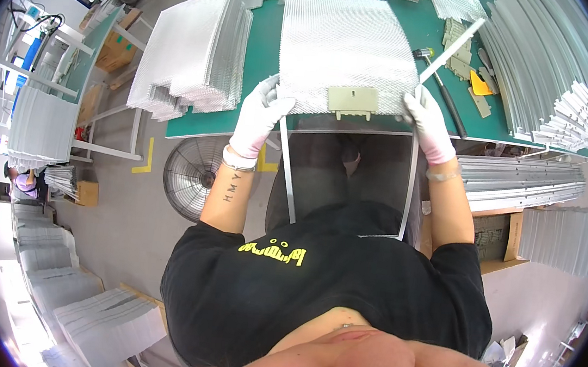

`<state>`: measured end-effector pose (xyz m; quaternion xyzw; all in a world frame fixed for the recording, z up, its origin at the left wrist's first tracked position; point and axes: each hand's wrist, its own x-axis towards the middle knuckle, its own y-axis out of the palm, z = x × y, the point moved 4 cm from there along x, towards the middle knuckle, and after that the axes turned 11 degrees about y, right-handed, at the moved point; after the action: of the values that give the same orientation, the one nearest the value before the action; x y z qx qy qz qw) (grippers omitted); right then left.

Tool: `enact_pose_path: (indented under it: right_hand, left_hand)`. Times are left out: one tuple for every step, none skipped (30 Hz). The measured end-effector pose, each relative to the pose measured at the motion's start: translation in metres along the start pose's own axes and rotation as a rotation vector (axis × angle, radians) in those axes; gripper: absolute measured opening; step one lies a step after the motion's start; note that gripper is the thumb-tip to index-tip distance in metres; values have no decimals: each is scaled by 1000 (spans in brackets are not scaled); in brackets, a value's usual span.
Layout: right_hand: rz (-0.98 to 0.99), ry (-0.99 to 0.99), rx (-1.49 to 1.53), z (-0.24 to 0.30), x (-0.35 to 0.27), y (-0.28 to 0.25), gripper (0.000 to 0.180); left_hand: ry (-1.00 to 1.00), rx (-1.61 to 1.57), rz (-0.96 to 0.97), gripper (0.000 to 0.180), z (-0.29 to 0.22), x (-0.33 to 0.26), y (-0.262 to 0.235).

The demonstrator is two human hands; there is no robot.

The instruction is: The person assembles metal frames by placing a mesh screen into a frame, securing it with a plastic clip, and using a power drill to fasten the components. The person repeats this process for multiple units, stacking the finished frames on the table.

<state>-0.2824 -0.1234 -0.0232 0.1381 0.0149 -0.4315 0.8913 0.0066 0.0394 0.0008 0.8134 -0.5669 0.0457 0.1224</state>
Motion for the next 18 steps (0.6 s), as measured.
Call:
enact_pose_path:
  right_hand:
    - [-11,-17,7,7,-7,0,25]
    - [-17,-36,15,16,-14,3,25]
    - [-20,-52,-14,26,-22,8,25]
    - [-20,-61,-2,26,-24,8,25]
    - [-20,-70,10,26,-27,7,25]
    - [-22,-79,19,27,-30,5,25]
    - [-65,-43,41,23,-33,2,27]
    - [-68,-62,39,27,-38,6,29]
    - [-75,-81,40,36,-45,10,30]
    - [-79,-98,42,40,-49,14,32]
    - [-48,-112,-13,34,-50,5,39]
    - [-59,-110,9,39,-53,12,40]
    - [-68,-105,31,45,-61,21,42]
    - [-80,-113,53,51,-67,27,44]
    - [-56,-90,25,50,-70,27,49]
    - [-75,-91,24,49,-73,30,54]
    - [7,-161,34,53,-76,36,56]
    - [97,-225,44,60,-78,45,58]
  left_hand:
    - [-1,37,-32,72,-10,-1,4]
    - [1,76,-68,70,-21,-5,9]
    - [-1,115,-102,69,-28,-9,14]
    - [56,92,-104,67,-33,-13,17]
    - [114,69,-106,65,-38,-18,21]
    - [172,44,-107,63,-47,-22,30]
    - [297,37,-131,59,-58,-29,44]
    - [390,154,-145,64,-59,-35,51]
    - [399,215,-95,68,-64,-41,51]
    - [408,276,-48,72,-70,-49,52]
    - [403,232,-47,74,-77,-56,53]
    - [405,193,-52,76,-86,-61,52]
    - [429,145,-90,76,-92,-68,49]
    - [458,94,-117,75,-98,-73,48]
    - [511,36,-178,73,-103,-81,48]
    - [517,-11,-230,70,-103,-90,43]
    - [523,-60,-275,67,-102,-97,39]
    - [482,-94,-322,63,-96,-109,31]
